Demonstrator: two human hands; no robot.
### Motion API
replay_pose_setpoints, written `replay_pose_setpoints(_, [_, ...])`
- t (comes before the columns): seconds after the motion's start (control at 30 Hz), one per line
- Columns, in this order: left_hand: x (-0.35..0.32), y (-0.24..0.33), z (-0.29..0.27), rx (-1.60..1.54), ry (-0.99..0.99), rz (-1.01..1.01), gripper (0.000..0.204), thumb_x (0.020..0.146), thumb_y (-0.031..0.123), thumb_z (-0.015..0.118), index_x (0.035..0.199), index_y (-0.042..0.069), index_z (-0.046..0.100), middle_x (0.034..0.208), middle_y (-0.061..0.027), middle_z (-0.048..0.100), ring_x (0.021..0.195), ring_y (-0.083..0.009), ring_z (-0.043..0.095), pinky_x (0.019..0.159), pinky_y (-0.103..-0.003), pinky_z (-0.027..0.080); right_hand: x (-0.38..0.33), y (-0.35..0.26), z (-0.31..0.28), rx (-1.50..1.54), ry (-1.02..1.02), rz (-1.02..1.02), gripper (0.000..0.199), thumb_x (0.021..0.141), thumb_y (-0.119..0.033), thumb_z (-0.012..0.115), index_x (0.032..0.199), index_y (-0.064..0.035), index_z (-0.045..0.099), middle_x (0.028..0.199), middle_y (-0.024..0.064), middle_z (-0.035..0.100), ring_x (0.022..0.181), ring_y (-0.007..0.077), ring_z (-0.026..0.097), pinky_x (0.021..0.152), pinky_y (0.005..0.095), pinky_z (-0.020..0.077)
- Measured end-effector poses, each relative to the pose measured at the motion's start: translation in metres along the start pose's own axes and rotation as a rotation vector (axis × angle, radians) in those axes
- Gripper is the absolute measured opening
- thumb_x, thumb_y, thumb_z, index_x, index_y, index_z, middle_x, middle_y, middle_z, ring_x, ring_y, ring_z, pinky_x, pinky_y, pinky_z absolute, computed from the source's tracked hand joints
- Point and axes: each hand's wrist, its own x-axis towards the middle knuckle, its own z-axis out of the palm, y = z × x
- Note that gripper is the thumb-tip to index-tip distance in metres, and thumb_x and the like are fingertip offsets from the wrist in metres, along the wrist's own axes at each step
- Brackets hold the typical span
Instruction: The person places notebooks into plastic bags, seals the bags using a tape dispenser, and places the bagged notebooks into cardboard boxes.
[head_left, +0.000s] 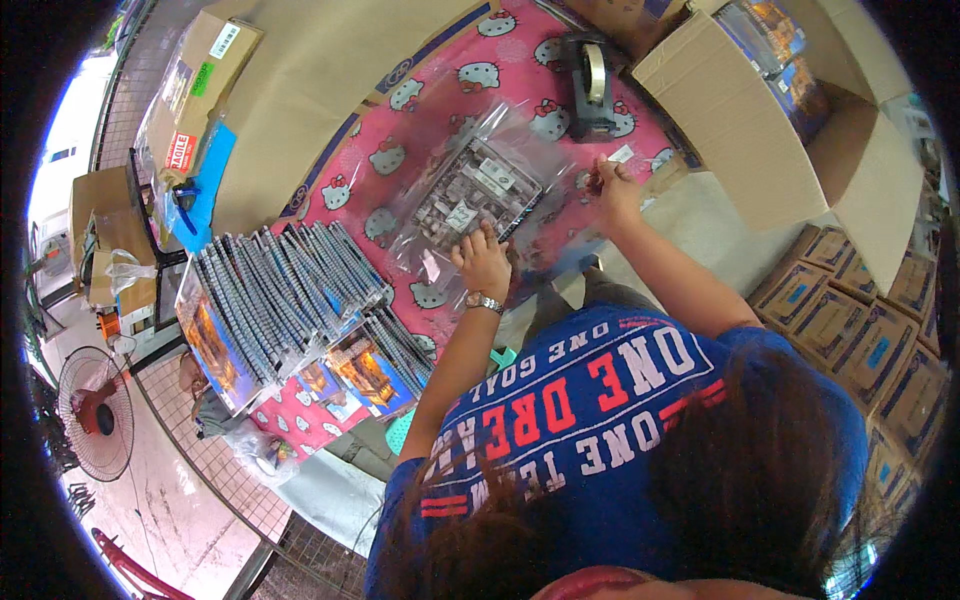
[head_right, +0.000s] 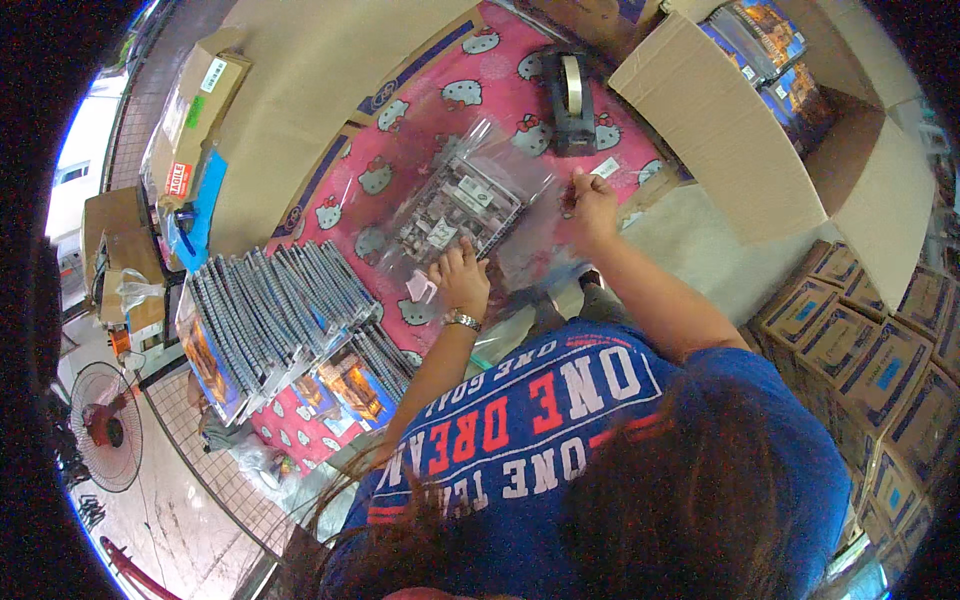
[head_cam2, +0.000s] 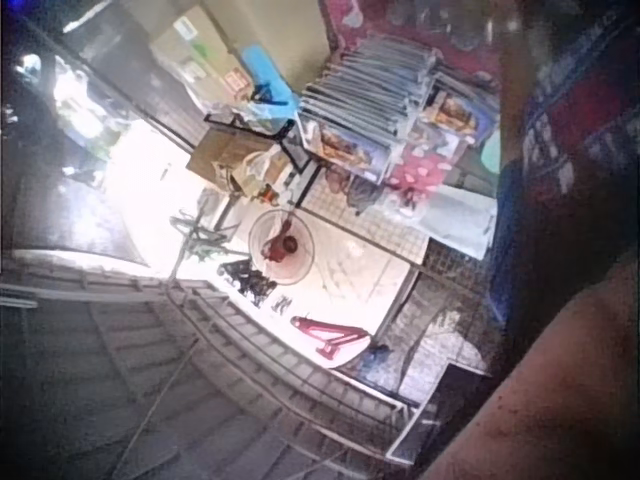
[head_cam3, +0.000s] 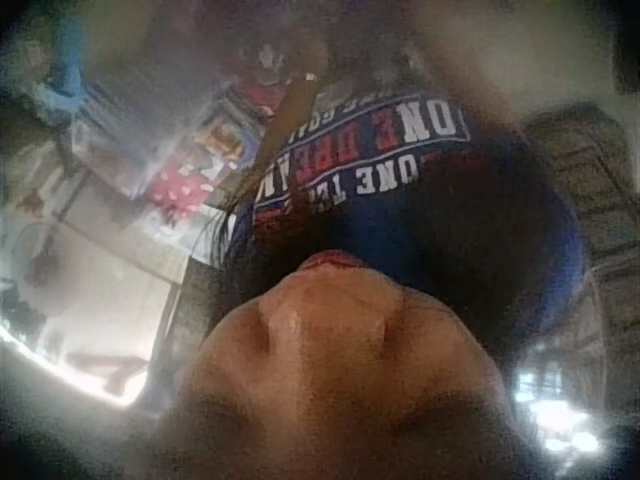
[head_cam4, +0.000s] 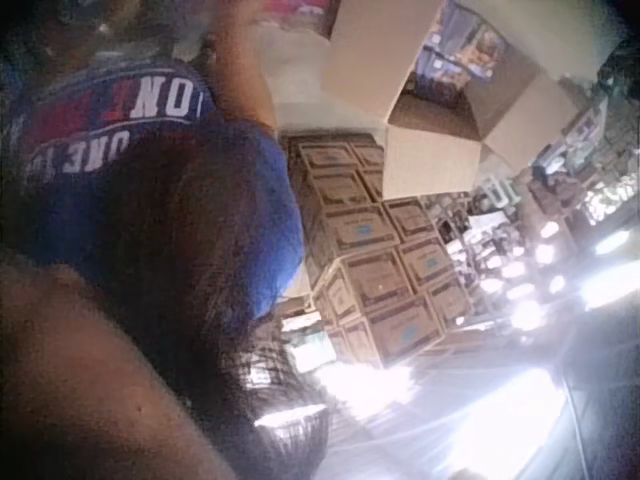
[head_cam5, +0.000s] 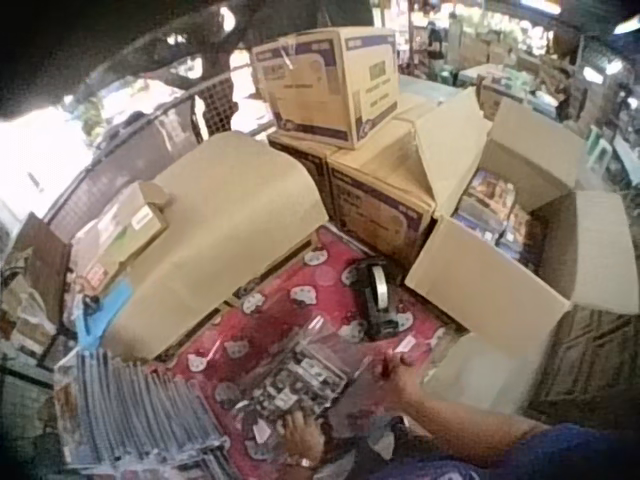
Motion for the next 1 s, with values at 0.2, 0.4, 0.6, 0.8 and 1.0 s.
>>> replay_pose_setpoints(0.2, [0.006, 0.001, -0.003, -0.038, 0.076, 0.063, 0.05, 0.08, 0.029, 0.063, 0.122, 0.006, 0.052, 0.096, -0.0076, 0.053, 0.097, -0.0248, 0.049, 0.09, -0.047, 0.032, 0.051, 0.015, -0.022, 0.156, -0.162, 0.186, 0.014, 0.093, -0.02, 0.055, 0.087, -0.0078, 0.054, 0.069, -0.0011, 0.053, 0.051, 0.0066, 0.043, 0.046, 0.0204, 0.0346])
replay_pose_setpoints(0.4, [0.004, -0.001, -0.009, -0.05, 0.016, 0.041, 0.047, 0.08, 0.028, 0.064, 0.119, 0.005, 0.055, 0.095, -0.0081, 0.053, 0.097, -0.0256, 0.049, 0.089, -0.046, 0.033, 0.005, 0.024, -0.035, 0.339, -0.564, 0.717, 0.01, 0.091, -0.019, 0.056, 0.09, -0.0087, 0.056, 0.069, -0.0032, 0.05, 0.049, 0.0051, 0.035, 0.042, 0.0191, 0.0302])
replay_pose_setpoints(0.6, [0.001, -0.003, -0.007, -0.04, 0.067, 0.049, 0.046, 0.079, 0.031, 0.063, 0.117, 0.007, 0.056, 0.094, -0.007, 0.053, 0.096, -0.0244, 0.05, 0.088, -0.044, 0.034, -0.025, -0.012, 0.086, -0.619, -1.301, 0.338, 0.016, 0.087, -0.022, 0.056, 0.089, -0.0075, 0.061, 0.072, -0.0012, 0.058, 0.054, 0.008, 0.046, 0.047, 0.0233, 0.0353])
replay_pose_setpoints(0.8, [-0.002, -0.001, 0.005, -0.013, 0.153, 0.033, 0.045, 0.078, 0.035, 0.065, 0.116, 0.012, 0.058, 0.095, -0.0049, 0.054, 0.095, -0.0218, 0.051, 0.087, -0.042, 0.034, 0.044, 0.031, 0.167, -1.937, -1.767, -0.712, 0.035, 0.069, -0.03, 0.065, 0.093, -0.0051, 0.068, 0.084, 0.0123, 0.067, 0.076, 0.0323, 0.063, 0.067, 0.0444, 0.0498])
replay_pose_setpoints(1.0, [-0.006, -0.004, 0.008, -0.054, 0.093, -0.028, 0.046, 0.079, 0.036, 0.064, 0.119, 0.015, 0.056, 0.097, -0.0044, 0.055, 0.095, -0.0212, 0.052, 0.088, -0.043, 0.033, 0.037, 0.035, 0.16, -2.031, -1.565, -0.822, 0.033, 0.068, -0.036, 0.071, 0.083, -0.007, 0.07, 0.08, 0.0148, 0.067, 0.078, 0.0327, 0.064, 0.071, 0.0439, 0.0503])
